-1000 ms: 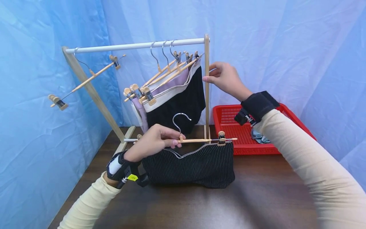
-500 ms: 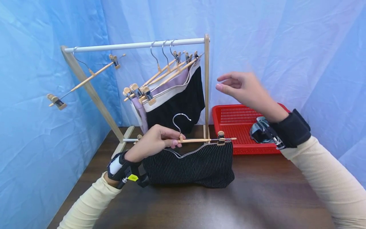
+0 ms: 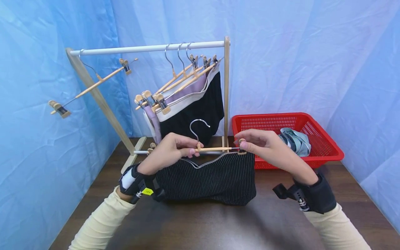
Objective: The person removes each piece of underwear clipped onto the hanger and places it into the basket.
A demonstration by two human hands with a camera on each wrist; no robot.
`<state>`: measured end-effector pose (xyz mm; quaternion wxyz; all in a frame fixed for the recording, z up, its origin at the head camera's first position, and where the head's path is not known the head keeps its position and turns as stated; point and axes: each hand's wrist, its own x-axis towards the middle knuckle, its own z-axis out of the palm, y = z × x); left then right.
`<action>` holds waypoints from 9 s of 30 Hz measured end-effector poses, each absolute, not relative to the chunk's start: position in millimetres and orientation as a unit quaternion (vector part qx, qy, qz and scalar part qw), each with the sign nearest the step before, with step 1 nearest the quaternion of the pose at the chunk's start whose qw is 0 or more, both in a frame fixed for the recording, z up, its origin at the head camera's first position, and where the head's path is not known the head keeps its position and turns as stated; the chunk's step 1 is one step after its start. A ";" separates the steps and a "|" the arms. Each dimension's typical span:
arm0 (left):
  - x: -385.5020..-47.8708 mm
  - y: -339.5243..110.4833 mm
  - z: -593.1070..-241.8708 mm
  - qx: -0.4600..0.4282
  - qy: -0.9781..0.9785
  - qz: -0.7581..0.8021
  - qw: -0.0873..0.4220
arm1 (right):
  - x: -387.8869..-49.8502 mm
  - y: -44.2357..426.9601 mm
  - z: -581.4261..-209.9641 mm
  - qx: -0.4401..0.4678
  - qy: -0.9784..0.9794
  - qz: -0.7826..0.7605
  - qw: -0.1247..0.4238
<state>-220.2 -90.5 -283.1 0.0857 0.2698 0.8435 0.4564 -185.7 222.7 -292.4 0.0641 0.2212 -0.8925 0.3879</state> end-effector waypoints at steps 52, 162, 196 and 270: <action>-247.6 -83.5 -315.6 0.300 0.851 0.429 -0.029 | -207.3 207.0 -331.8 0.159 -0.864 0.467 0.096; -244.5 -78.4 -300.1 0.346 0.845 0.328 0.241 | -221.4 216.0 -335.0 0.322 -0.834 0.410 0.183; -275.2 -52.4 -302.5 0.267 0.724 0.567 0.288 | -170.8 187.2 -312.8 0.391 -0.790 0.380 0.281; -306.6 -42.9 -306.4 0.317 0.734 0.492 0.344 | -178.1 121.3 -344.3 0.541 -0.777 0.311 0.084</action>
